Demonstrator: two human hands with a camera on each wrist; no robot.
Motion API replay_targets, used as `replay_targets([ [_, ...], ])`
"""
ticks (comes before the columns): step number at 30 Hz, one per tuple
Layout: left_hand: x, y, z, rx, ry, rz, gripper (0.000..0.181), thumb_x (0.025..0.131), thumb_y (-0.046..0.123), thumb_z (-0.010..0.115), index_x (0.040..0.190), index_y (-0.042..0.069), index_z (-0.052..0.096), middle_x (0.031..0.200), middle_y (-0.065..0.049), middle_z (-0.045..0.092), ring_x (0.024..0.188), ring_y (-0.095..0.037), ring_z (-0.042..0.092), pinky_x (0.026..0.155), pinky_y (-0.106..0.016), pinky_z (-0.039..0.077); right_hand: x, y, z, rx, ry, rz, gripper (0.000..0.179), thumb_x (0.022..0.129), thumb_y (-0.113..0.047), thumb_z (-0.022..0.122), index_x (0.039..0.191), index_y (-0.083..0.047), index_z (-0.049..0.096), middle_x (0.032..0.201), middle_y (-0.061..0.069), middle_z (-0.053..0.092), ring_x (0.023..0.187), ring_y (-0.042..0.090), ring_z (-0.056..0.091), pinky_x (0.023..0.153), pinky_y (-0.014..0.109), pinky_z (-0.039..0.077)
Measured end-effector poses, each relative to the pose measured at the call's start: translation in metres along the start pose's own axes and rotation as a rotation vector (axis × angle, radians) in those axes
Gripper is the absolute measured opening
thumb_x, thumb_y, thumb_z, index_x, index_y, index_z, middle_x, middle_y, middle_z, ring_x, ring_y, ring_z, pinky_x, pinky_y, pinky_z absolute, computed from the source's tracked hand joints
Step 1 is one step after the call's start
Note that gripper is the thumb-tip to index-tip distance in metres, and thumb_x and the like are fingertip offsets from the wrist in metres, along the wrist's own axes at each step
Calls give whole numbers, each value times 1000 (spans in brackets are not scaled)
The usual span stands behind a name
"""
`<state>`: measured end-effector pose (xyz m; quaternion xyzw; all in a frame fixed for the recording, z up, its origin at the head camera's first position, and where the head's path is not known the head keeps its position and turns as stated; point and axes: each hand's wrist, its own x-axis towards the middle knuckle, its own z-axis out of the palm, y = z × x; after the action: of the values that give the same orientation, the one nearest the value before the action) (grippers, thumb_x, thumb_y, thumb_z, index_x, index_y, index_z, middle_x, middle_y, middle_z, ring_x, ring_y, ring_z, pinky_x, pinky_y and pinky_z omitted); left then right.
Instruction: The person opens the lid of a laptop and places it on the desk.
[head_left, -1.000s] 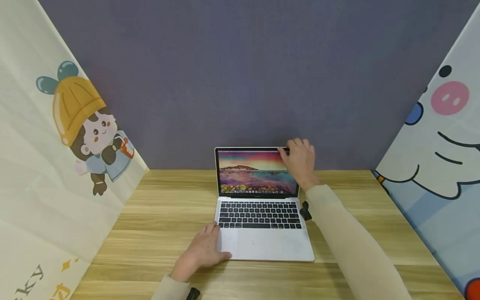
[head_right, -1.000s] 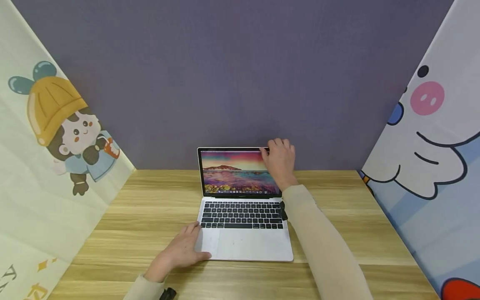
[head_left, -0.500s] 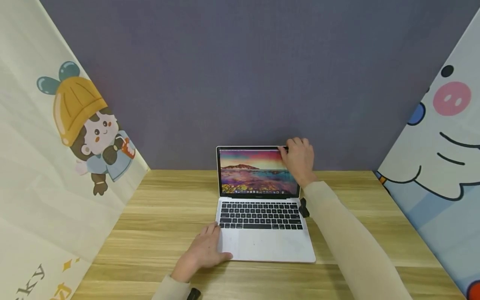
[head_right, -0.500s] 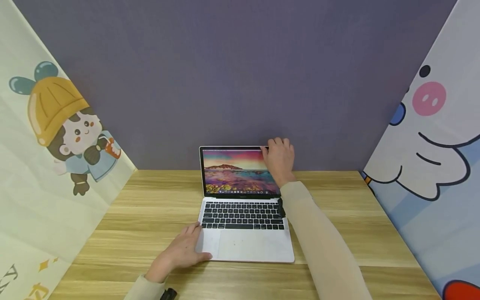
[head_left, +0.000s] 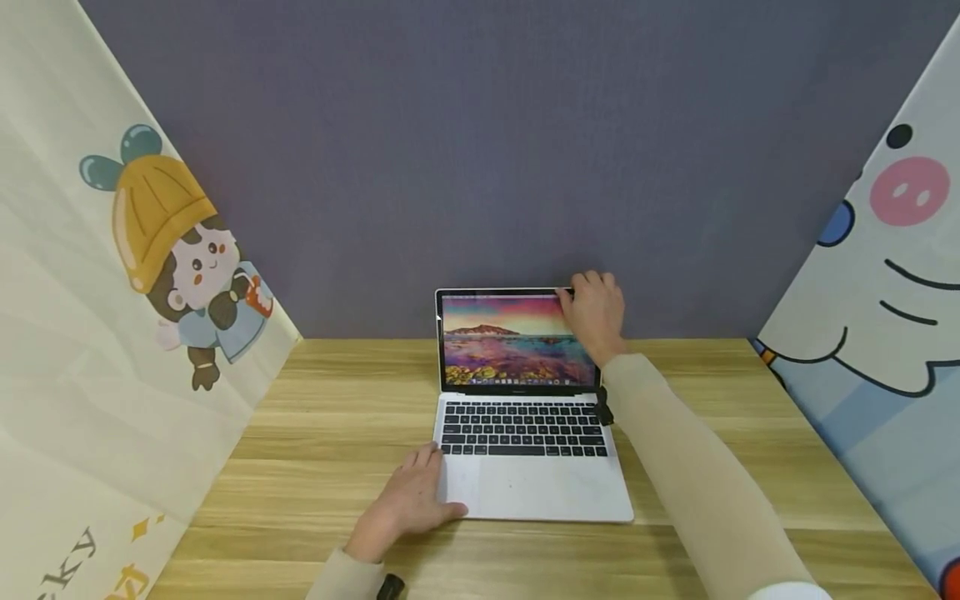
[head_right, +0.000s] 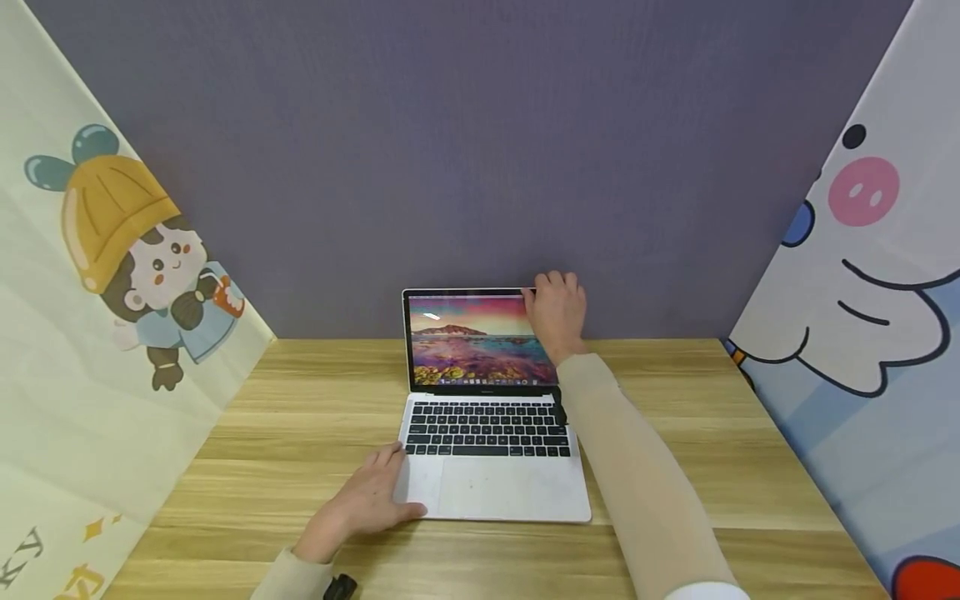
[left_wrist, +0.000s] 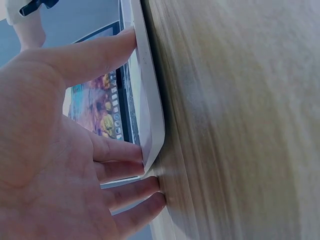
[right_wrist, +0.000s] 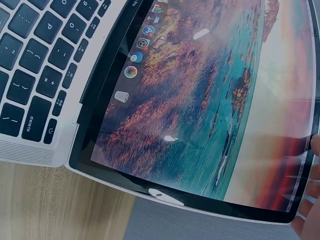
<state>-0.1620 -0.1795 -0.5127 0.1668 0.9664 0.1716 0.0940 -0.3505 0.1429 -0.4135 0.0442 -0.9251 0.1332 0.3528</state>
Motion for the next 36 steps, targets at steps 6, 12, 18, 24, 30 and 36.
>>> replay_targets([
  [6, 0, -2, 2, -2, 1, 2, 107, 79, 57, 79, 148, -13, 37, 156, -31, 33, 143, -48, 33, 116, -62, 31, 2, -1, 2, -35, -58, 27, 36, 101, -36, 64, 108, -1, 70, 114, 19, 67, 105, 40, 56, 91, 55, 50],
  [12, -2, -3, 3, -8, 6, -1, 107, 78, 56, 79, 148, -14, 37, 156, -31, 34, 142, -49, 34, 116, -62, 31, 3, -2, 6, -39, -82, 31, 37, 101, -35, 64, 108, 0, 71, 114, 19, 68, 105, 40, 56, 91, 55, 51],
  [18, 0, -3, 3, -7, 8, -4, 108, 78, 57, 79, 148, -13, 37, 156, -31, 33, 143, -48, 33, 116, -62, 31, -1, 1, 3, 20, -109, 37, 40, 100, -35, 65, 113, 2, 71, 118, 20, 66, 109, 39, 55, 96, 53, 49],
  [24, 1, 0, 2, -9, 5, -2, 107, 79, 56, 79, 149, -13, 36, 157, -30, 33, 143, -48, 33, 116, -61, 31, -9, 10, -3, 105, -118, 6, 37, 99, -28, 67, 118, 4, 71, 123, 21, 63, 117, 39, 52, 102, 52, 45],
  [30, -1, 0, 1, -18, 5, -8, 106, 79, 55, 79, 149, -13, 36, 157, -31, 31, 143, -48, 32, 116, -62, 30, -15, 14, -18, 146, -165, -38, 37, 100, -26, 64, 124, 2, 69, 127, 22, 62, 122, 40, 53, 105, 55, 44],
  [36, -3, 0, 1, -30, -4, -13, 106, 80, 54, 79, 150, -13, 35, 158, -31, 30, 144, -49, 31, 117, -61, 28, -21, 18, -34, 167, -243, -33, 36, 101, -26, 63, 125, -1, 69, 132, 21, 61, 126, 40, 53, 106, 57, 43],
])
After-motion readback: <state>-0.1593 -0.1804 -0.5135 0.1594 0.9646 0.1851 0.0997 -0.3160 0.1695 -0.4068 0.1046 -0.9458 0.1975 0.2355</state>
